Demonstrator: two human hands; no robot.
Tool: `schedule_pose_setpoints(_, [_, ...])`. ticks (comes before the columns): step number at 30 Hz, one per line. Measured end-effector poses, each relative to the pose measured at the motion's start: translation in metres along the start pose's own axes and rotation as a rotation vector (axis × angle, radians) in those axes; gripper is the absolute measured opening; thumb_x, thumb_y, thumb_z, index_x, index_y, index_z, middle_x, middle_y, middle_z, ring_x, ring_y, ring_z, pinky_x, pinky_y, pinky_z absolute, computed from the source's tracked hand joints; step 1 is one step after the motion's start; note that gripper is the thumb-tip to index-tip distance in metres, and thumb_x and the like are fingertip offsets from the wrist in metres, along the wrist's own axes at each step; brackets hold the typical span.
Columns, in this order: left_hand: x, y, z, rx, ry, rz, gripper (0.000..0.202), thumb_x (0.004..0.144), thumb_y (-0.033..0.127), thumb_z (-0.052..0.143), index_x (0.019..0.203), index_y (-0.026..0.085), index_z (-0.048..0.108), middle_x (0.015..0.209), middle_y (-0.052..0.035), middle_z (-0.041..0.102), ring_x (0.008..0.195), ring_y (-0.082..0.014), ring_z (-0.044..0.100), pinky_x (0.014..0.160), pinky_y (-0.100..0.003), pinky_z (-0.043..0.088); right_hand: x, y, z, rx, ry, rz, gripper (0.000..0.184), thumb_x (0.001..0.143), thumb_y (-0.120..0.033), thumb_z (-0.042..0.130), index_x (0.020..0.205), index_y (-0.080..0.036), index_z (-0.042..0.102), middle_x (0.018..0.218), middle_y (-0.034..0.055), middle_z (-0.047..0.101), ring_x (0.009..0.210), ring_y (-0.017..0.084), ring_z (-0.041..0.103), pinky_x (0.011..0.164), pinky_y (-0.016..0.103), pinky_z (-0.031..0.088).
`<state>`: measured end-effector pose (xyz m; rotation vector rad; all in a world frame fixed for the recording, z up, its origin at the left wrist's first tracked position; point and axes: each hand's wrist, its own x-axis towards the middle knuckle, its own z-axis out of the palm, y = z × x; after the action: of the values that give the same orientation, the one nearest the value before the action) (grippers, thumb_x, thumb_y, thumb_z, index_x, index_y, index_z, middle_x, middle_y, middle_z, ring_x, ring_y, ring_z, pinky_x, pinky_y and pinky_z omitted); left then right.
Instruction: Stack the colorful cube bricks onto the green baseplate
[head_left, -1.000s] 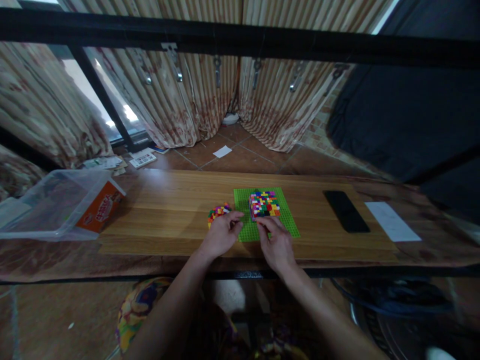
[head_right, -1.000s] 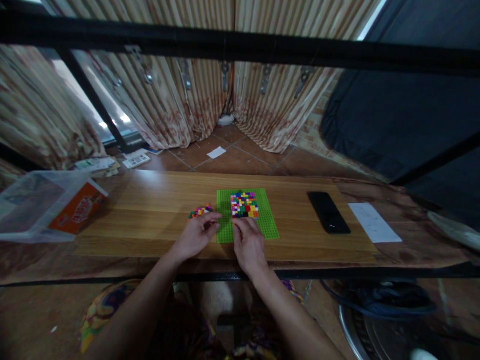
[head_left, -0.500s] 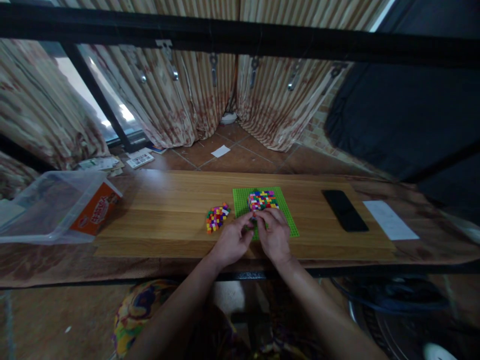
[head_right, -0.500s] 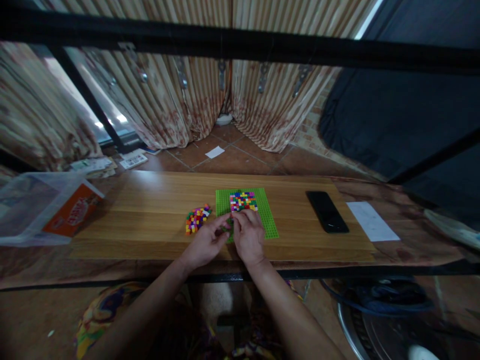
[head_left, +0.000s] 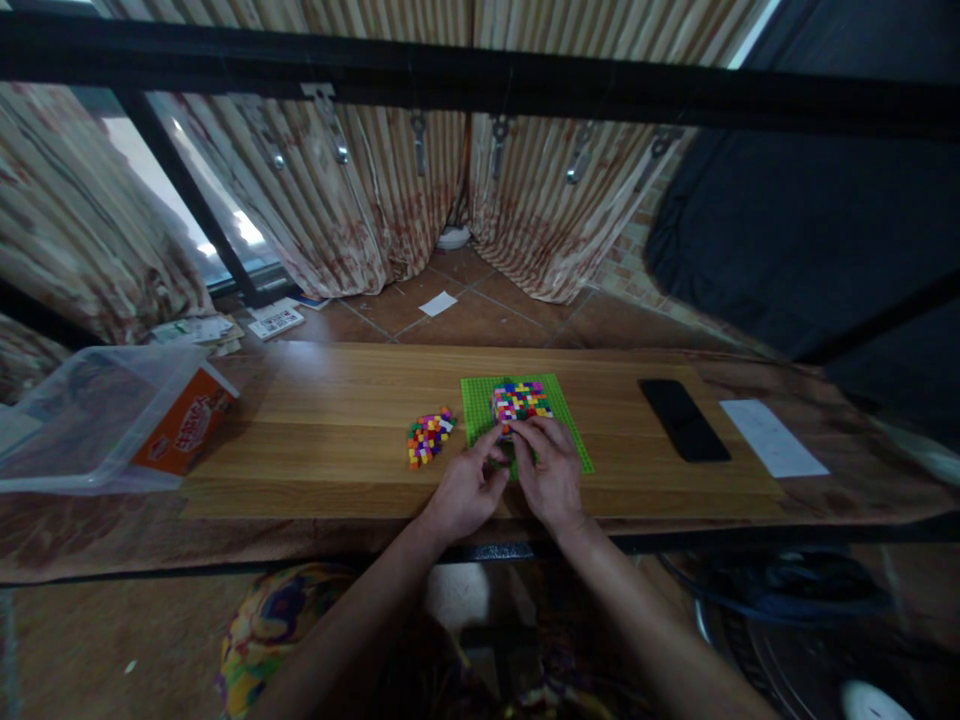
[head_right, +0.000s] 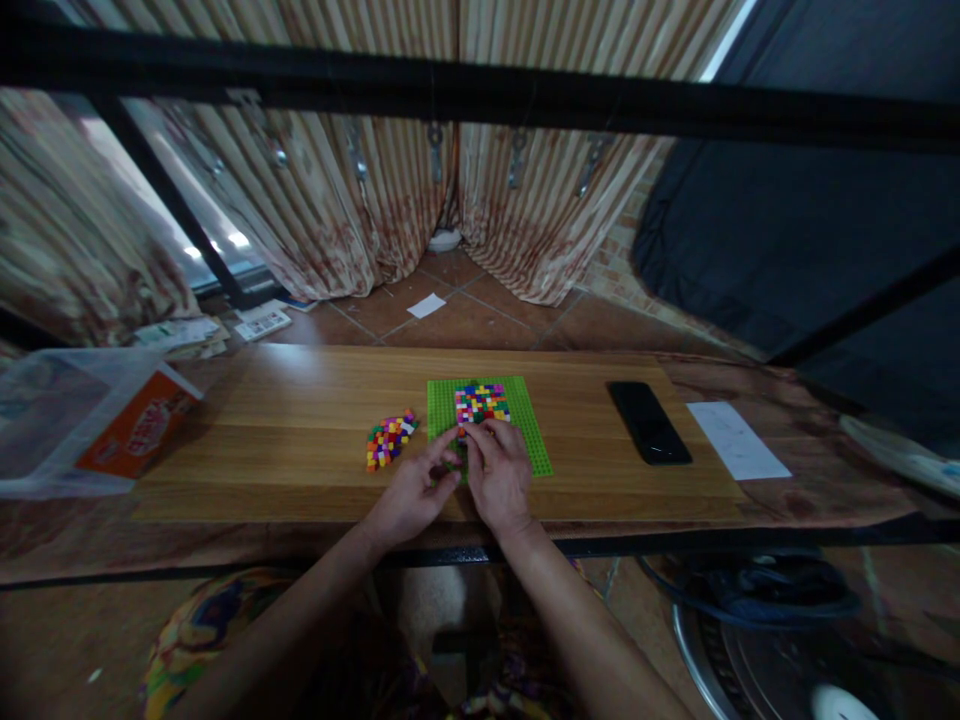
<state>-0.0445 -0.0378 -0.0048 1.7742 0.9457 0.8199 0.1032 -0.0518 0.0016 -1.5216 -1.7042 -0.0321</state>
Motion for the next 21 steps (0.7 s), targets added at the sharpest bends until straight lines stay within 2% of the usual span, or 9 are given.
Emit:
schedule_pose_setpoints(5, [-0.002,0.0,0.01,-0.045,0.013,-0.031,0.068,0.083,0.014,0.049,0.147,0.018,0.029,0.099,-0.0044,0.068,0.073,-0.0118,0.062,0.068,-0.025,0.05,-0.002,0.001,0.001,-0.128,-0.06,-0.07,0.031,0.094,-0.022,0.046,0.117,-0.025,0.067,0.105,0.0078,0.061,0.095,0.022,0.052,0.082,0.035,0.048])
schedule_pose_setpoints(12, [-0.004,0.002,0.015,-0.066,-0.002,-0.034,0.069,0.083,0.015,0.047,0.149,0.017,0.025,0.093,-0.0028,0.071,0.076,-0.0127,0.062,0.071,-0.025,0.048,-0.002,0.002,-0.002,-0.311,-0.128,-0.129,0.033,0.095,-0.019,0.044,0.117,-0.025,0.067,0.107,0.008,0.062,0.098,0.022,0.051,0.084,0.034,0.047])
schedule_pose_setpoints(16, [-0.003,0.004,0.013,-0.046,-0.026,-0.057,0.06,0.084,0.016,0.048,0.143,0.014,0.038,0.084,-0.0018,0.07,0.069,-0.0126,0.06,0.066,-0.024,0.047,-0.002,0.004,-0.004,-0.347,-0.169,-0.133,0.034,0.094,-0.019,0.045,0.119,-0.027,0.067,0.109,0.0085,0.062,0.1,0.023,0.051,0.086,0.037,0.046])
schedule_pose_setpoints(19, [-0.002,0.007,0.011,0.006,-0.049,-0.067,0.043,0.084,0.018,0.047,0.126,0.013,0.056,0.079,-0.0026,0.069,0.061,-0.0125,0.057,0.061,-0.025,0.046,-0.003,0.003,-0.006,-0.295,-0.166,-0.104,0.035,0.094,-0.02,0.044,0.122,-0.027,0.064,0.11,0.0089,0.062,0.1,0.023,0.053,0.088,0.038,0.047])
schedule_pose_setpoints(21, [-0.001,0.009,0.01,0.029,-0.033,-0.057,0.037,0.084,0.017,0.047,0.118,0.014,0.061,0.077,-0.0026,0.069,0.061,-0.013,0.058,0.063,-0.026,0.047,-0.006,-0.001,-0.009,-0.223,-0.143,-0.088,0.037,0.095,-0.02,0.043,0.127,-0.026,0.06,0.112,0.0095,0.062,0.101,0.023,0.053,0.089,0.04,0.048])
